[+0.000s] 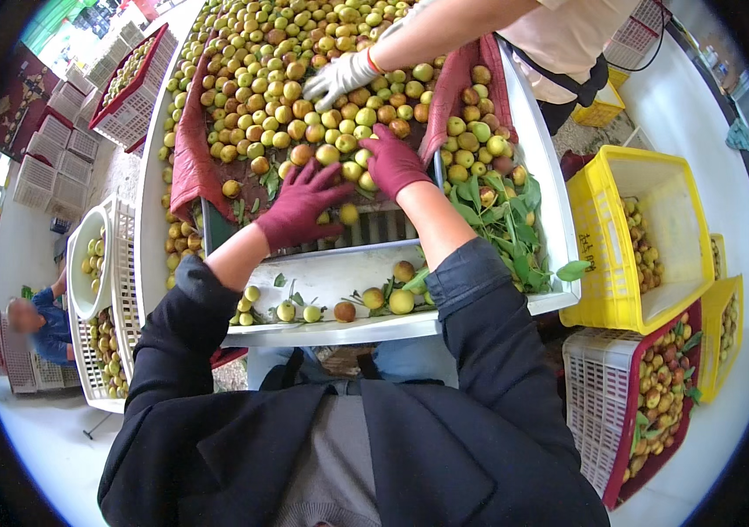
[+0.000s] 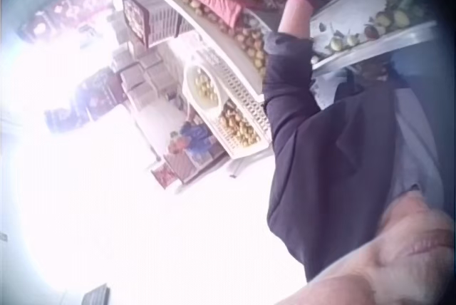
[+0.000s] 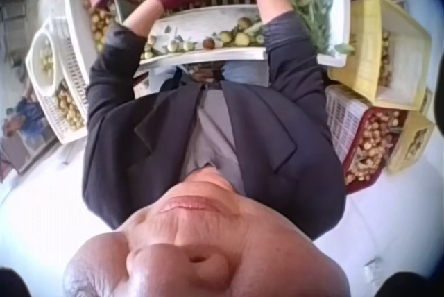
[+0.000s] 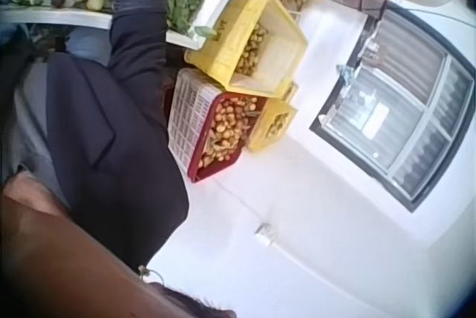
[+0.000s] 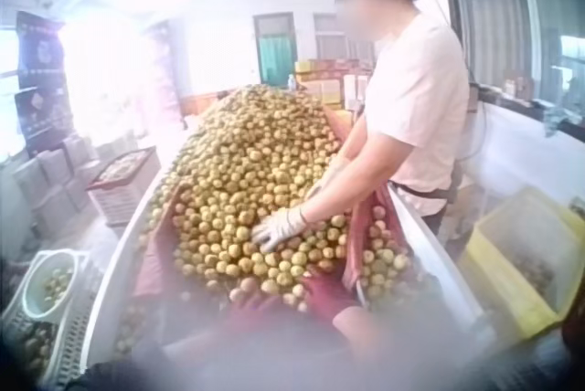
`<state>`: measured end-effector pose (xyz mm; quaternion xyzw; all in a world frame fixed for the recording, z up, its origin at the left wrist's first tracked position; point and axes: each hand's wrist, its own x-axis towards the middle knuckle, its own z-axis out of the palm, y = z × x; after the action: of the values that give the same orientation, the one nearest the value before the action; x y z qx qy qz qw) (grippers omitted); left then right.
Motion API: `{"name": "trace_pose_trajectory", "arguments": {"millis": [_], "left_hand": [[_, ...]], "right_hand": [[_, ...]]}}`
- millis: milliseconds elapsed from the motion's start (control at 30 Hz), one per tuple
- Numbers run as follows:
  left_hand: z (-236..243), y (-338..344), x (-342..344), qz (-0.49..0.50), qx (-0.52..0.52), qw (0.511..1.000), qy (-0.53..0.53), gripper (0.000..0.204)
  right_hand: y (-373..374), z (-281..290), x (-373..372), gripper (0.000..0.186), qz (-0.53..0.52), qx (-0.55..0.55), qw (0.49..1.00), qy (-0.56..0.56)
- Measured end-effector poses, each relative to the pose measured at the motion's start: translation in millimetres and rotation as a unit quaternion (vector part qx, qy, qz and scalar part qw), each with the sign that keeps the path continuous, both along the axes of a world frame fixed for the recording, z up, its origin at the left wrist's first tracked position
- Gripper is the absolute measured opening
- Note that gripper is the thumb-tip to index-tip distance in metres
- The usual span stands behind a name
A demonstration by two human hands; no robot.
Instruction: The person sorts olives on a conveyor belt, picking them up and placing them into a tray. Another person assists by moving olives on the belt. The task continues with repetitive picking and placing motions.
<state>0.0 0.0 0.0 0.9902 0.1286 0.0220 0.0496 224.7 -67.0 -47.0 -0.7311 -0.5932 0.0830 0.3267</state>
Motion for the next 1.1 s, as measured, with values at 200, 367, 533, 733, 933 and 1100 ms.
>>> {"name": "trace_pose_trajectory", "arguments": {"millis": [200, 367, 533, 733, 933, 1100], "left_hand": [[4, 99, -18, 0.058, -0.038, 0.964, -0.257, 0.046], [-34, 161, -26, 0.396, 0.052, 0.916, -0.030, 0.076], [-24, 84, -2, 0.216, 0.042, 0.975, 0.005, 0.073], [2, 81, 1, 0.124, -0.155, 0.944, -0.264, 0.022], [-29, 243, -3, 0.246, 0.047, 0.924, -0.287, 0.030], [-4, 224, 37, 0.358, 0.022, 0.927, -0.111, 0.042]], "right_hand": [[9, 20, 9, 0.028, -0.068, 0.056, 0.976, 0.200], [10, 3, -11, 0.081, -0.058, -0.079, 0.985, -0.145], [-2, 18, -30, 0.076, 0.060, -0.105, 0.982, -0.147], [-5, 33, -39, 0.049, 0.151, -0.013, 0.988, 0.012], [5, 29, -32, 0.058, -0.142, 0.064, 0.973, -0.173], [0, 10, -15, 0.068, 0.024, -0.093, 0.987, -0.131]]}}
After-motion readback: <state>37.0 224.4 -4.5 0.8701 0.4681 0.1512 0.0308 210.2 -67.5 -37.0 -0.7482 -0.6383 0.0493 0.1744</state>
